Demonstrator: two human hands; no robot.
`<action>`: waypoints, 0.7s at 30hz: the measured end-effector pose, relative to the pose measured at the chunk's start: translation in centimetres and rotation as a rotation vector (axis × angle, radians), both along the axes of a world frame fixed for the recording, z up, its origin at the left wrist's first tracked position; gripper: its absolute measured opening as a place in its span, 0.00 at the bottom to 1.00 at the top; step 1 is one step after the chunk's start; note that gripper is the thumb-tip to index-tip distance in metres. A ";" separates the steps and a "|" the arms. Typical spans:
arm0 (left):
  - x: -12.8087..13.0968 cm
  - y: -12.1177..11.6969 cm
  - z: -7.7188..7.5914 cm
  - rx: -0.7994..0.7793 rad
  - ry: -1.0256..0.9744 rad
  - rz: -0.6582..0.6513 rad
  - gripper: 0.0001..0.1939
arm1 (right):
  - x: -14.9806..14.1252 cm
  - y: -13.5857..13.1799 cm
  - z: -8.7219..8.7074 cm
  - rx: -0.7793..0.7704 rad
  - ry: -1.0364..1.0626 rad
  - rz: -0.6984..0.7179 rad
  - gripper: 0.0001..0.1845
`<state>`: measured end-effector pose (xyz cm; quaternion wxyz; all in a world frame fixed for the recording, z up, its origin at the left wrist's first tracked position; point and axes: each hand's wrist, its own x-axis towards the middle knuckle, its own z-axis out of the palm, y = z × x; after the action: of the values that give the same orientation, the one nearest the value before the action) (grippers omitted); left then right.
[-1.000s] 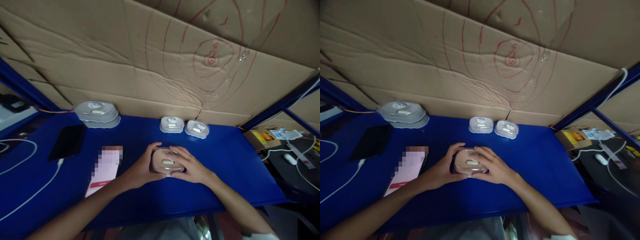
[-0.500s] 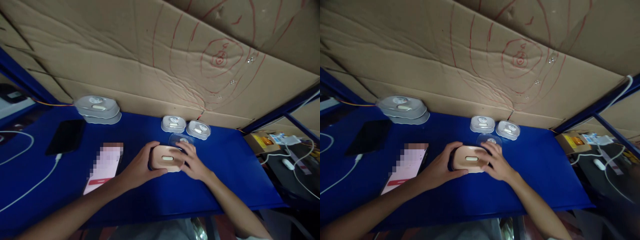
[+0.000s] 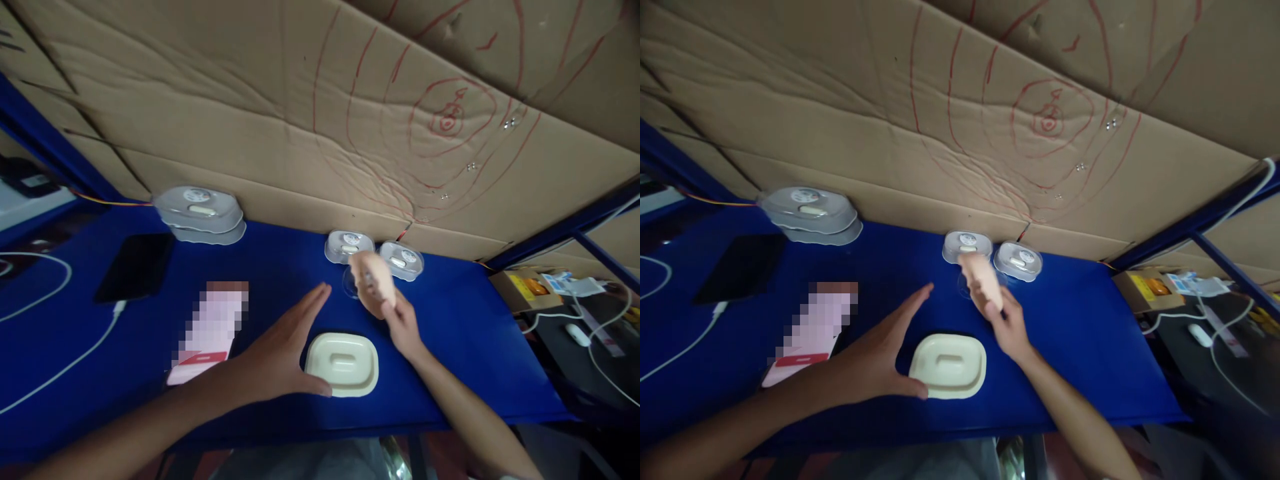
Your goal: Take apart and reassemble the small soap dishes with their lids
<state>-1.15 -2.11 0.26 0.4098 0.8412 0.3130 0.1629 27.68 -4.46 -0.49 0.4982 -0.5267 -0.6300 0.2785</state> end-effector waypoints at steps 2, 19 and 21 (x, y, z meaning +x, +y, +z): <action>0.2 -0.6 0.0 0.022 0.038 -0.085 0.74 | 0.7 0.4 0.7 -0.093 0.313 -0.161 0.28; 1.4 0.4 0.8 -0.486 -0.636 0.304 0.54 | -2.6 -2.6 1.0 0.119 -0.530 0.432 0.33; 1.3 0.5 0.4 -0.458 -0.600 0.303 0.55 | -2.9 -2.6 0.8 0.127 -0.596 0.415 0.33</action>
<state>0.19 -1.57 0.64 0.6309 0.5877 0.3282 0.3858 24.83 -7.05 0.35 0.2573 -0.4137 -0.8569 0.1682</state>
